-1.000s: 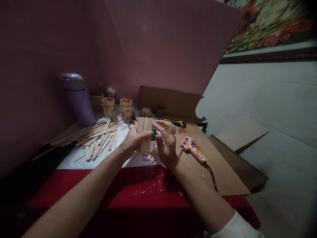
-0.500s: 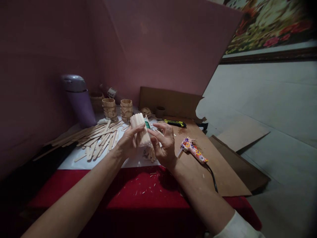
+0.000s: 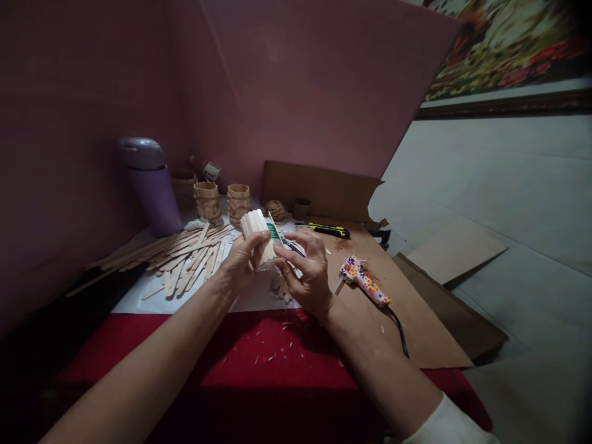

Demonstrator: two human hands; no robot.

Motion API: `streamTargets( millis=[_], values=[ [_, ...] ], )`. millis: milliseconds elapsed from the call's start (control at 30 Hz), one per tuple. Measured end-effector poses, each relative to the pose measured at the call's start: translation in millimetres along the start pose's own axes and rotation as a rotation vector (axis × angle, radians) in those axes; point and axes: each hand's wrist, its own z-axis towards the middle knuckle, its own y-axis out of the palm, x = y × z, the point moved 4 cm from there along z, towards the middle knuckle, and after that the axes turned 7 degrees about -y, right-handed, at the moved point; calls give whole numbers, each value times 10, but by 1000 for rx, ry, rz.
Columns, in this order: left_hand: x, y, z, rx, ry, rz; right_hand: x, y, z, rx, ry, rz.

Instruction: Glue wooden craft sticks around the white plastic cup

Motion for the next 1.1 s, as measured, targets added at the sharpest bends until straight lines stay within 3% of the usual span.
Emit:
streamTargets(
  millis=[567, 733, 833, 967, 1033, 1100],
  values=[
    [9, -45, 41, 1, 86, 63, -9, -12, 1, -22, -72, -86],
    [52, -47, 32, -89, 18, 40, -38, -7, 7, -29, -56, -26],
    [67, -54, 16, -203, -73, 9, 2, -77, 77, 61, 50, 26],
    [69, -107, 21, -306, -113, 20, 199, -347, 208, 180, 298, 68],
    [62, -135, 34, -325, -122, 23, 332, -519, 226, 59, 400, 98],
    [60, -149, 46, -331, -122, 16, 478, -715, 151, -173, 510, 40]
  ],
)
